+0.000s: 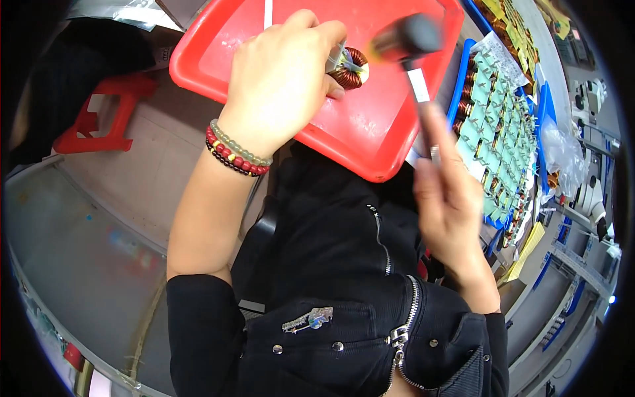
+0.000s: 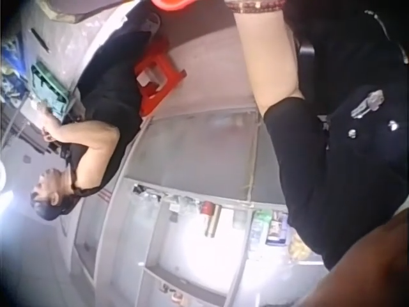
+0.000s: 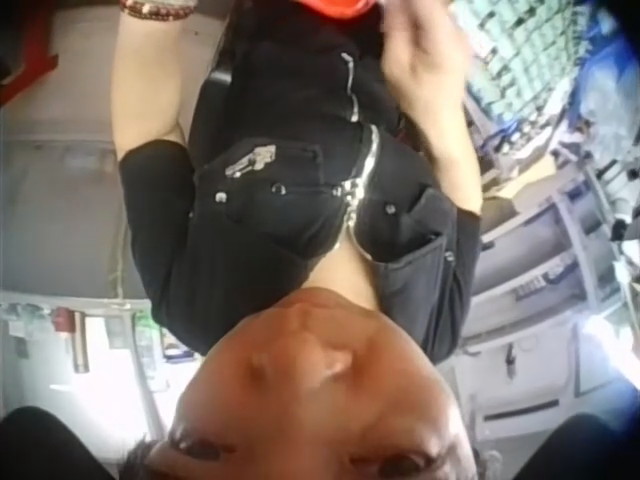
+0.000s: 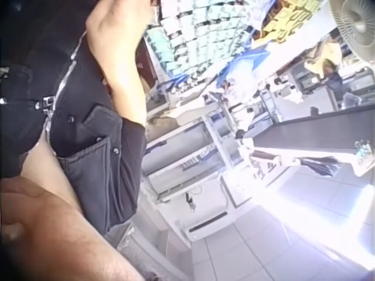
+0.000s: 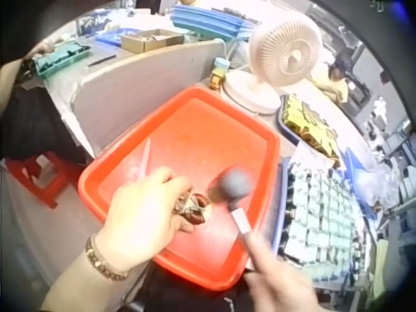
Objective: Assembling small electronic inductors by fitting them into plastic housings and securing them with tools.
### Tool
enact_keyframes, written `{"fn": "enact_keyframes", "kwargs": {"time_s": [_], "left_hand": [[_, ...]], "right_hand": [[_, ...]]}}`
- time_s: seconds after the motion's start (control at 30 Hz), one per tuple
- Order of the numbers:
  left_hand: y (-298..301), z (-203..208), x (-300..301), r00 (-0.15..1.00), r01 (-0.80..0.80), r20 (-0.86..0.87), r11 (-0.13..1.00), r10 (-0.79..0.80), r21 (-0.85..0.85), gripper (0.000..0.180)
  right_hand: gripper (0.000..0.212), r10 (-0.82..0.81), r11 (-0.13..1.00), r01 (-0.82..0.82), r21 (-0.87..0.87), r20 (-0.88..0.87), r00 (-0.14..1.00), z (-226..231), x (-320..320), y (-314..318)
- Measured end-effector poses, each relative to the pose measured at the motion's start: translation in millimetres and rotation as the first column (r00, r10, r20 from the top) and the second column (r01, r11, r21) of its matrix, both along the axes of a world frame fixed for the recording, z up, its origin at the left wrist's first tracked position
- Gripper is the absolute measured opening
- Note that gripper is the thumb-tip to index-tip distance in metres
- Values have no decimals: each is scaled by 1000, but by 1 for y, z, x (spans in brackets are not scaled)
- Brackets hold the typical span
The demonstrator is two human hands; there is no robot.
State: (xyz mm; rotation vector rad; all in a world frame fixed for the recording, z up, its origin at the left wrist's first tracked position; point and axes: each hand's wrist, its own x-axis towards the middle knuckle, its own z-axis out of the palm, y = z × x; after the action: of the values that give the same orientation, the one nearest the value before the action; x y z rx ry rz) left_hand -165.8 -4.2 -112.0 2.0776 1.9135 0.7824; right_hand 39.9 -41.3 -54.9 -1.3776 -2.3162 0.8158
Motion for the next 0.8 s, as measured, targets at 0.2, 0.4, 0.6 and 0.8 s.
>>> {"fn": "enact_keyframes", "kwargs": {"time_s": [0.2, 0.4, 0.6, 0.8], "left_hand": [[-5, 2, 3, 998, -28, -56, 999, 30, 33, 43], [-3, 7, 5, 997, -40, -60, 999, 39, -22, 44], [-6, -9, 0, 999, -41, 7, 986, 40, 160, 51], [-11, 3, 33, 978, -136, -150, 987, 149, 91, 63]], "right_hand": [[47, -149, 975, 128, -184, -106, 983, 11, -4, -2], [45, -92, 976, 90, -196, -1, 996, 4, -7, -4], [42, -98, 991, 102, 91, -51, 994, 28, 1, 24], [43, -38, 948, -40, 317, 236, 971, 12, -21, 91]]}}
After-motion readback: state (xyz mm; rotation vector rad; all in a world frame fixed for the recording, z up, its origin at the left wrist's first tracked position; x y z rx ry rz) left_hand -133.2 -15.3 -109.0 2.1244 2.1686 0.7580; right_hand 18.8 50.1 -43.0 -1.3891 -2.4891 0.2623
